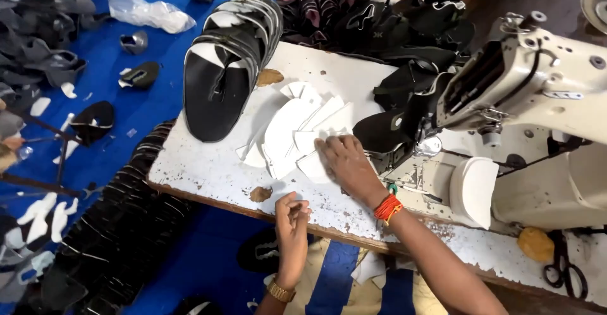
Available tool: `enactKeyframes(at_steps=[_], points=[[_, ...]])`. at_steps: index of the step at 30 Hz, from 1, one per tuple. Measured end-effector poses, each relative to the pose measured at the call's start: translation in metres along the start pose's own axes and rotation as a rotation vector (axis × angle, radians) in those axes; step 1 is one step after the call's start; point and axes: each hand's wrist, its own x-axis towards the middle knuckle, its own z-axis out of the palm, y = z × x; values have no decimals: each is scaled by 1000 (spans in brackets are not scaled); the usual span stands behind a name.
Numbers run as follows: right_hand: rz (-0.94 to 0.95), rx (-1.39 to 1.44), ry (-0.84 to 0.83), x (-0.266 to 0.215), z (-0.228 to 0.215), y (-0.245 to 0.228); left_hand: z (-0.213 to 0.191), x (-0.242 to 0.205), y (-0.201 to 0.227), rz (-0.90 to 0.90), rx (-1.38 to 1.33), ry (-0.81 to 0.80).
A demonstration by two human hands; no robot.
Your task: The person picks up white insole pieces and black slipper uppers from a table, aligns them, and places them under a sewing machine. The person repeatedly stacks and restacks the white insoles while handling the black uppers, preparing them for stitching.
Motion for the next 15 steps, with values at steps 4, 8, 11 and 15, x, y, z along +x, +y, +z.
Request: enactKeyframes(at_steps=[4, 8, 11, 15], points=[[27, -23, -15, 0, -12, -2, -3, 5, 4, 3, 13, -31], [-8, 176, 129, -14, -17, -9, -2, 6, 29, -106, -144, -76], [148, 599, 2, -30, -36, -29, -7, 5, 32, -418, -550, -151], [176, 1104, -126, -44, -30, -48, -7, 2, 57, -639, -988, -328]])
